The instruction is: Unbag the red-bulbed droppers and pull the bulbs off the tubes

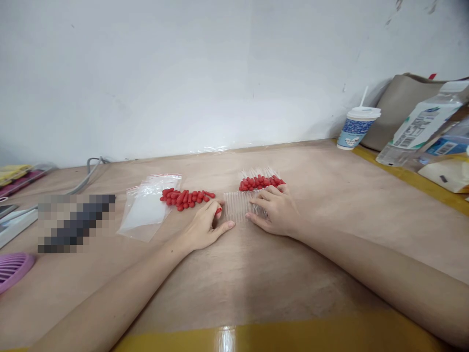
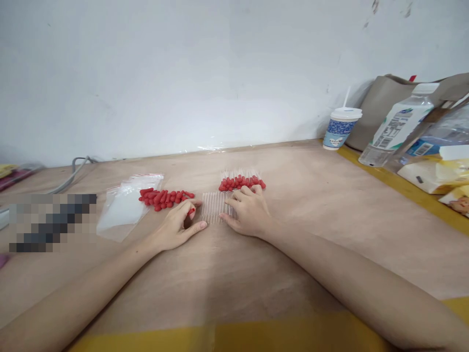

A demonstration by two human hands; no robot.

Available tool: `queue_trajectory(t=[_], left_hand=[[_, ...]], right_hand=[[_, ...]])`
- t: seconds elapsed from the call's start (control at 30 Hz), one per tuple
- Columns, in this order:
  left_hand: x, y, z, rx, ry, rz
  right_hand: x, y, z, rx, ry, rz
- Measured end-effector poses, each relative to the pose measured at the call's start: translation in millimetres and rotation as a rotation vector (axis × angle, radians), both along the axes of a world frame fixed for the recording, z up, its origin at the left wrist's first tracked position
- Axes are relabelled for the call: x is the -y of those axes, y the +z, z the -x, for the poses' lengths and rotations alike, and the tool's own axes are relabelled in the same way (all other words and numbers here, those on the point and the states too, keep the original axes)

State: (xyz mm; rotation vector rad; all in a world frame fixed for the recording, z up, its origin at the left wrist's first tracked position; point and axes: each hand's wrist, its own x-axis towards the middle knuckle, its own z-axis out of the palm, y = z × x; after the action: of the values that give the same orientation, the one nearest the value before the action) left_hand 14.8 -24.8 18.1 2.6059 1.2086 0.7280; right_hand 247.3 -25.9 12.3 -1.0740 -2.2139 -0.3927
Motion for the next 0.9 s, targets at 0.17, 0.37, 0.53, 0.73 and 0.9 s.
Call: queue_trajectory(t=[0.17,0.37,0.53,0.73,0.9], left_hand=[[0.4,-0.9,-0.5,-0.001,-0.005,0.018],[1.8,5.6,1.6,0.013,0.099,-0.072],[-3.6,19.7,10.0,-0.024,0.272,-0.121],[-25.1,16.8,28.2,-0.036,0.244,-0.277],[-34.0,35.3,30.9,-0.01,0.338,-0.198]], right_hand=[[1.4,0.1,-4.4,-0.027,0.002,0.011],[-3.8,-4.7,-20.9,-0.187,-0.108,-0.108],[-11.2,-8.0,-35.7,-0.238,-0.198,-0.157],[-19.2,-11.2,-44.2,-0.294,-0.29,-0.135],[-22.6,-13.4,-45.3,-0.332,-0.287,-0.095]])
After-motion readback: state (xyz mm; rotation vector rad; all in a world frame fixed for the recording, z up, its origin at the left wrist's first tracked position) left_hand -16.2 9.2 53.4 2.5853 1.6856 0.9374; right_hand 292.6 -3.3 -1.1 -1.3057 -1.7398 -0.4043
